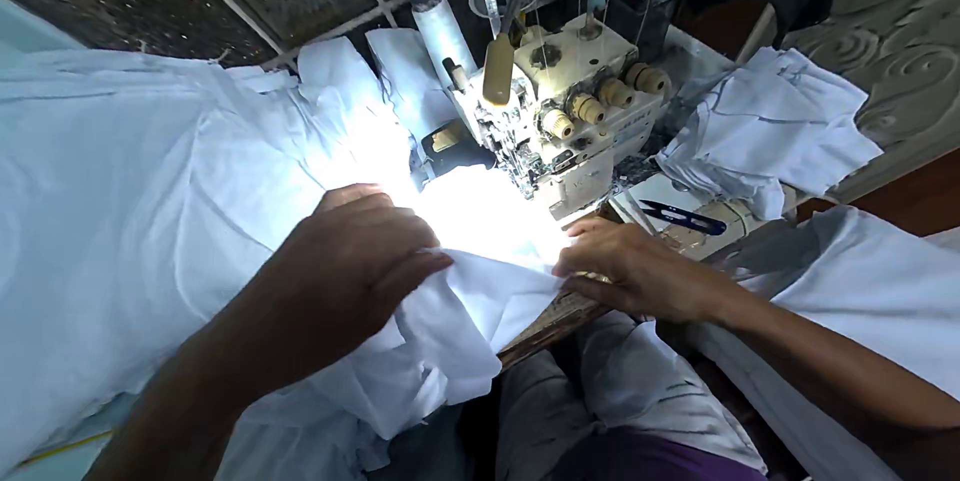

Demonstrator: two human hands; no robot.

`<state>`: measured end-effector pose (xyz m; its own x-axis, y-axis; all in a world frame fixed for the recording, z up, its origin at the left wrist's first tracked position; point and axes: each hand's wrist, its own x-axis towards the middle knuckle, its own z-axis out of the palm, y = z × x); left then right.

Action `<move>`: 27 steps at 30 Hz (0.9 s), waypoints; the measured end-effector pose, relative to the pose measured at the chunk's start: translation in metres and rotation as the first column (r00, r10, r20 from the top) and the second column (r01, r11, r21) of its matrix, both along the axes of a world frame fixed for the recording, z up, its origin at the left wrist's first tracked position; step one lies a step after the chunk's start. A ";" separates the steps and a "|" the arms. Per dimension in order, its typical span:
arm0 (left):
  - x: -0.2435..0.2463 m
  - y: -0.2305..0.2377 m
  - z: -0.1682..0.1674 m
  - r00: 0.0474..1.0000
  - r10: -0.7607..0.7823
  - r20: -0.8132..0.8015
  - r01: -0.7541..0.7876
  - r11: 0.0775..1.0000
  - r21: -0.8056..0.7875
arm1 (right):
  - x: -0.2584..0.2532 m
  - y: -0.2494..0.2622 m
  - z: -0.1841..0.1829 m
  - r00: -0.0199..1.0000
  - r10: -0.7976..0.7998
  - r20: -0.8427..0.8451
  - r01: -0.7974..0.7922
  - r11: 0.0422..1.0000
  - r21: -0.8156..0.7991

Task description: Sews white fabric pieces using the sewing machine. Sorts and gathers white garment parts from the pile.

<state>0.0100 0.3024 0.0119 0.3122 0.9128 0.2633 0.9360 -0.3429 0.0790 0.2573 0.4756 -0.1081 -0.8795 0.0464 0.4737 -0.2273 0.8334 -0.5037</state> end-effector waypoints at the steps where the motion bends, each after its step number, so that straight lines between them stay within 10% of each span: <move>1: 0.002 0.002 -0.002 1.000 -0.008 -0.010 0.008 1.000 -0.005 | 0.002 -0.005 -0.002 1.000 -0.015 -0.023 0.015 1.000 -0.013; 27: 0.001 0.028 -0.024 0.973 0.155 0.174 -0.140 0.986 -0.095 | -0.061 0.040 -0.019 0.971 -0.135 -0.196 0.139 0.990 0.007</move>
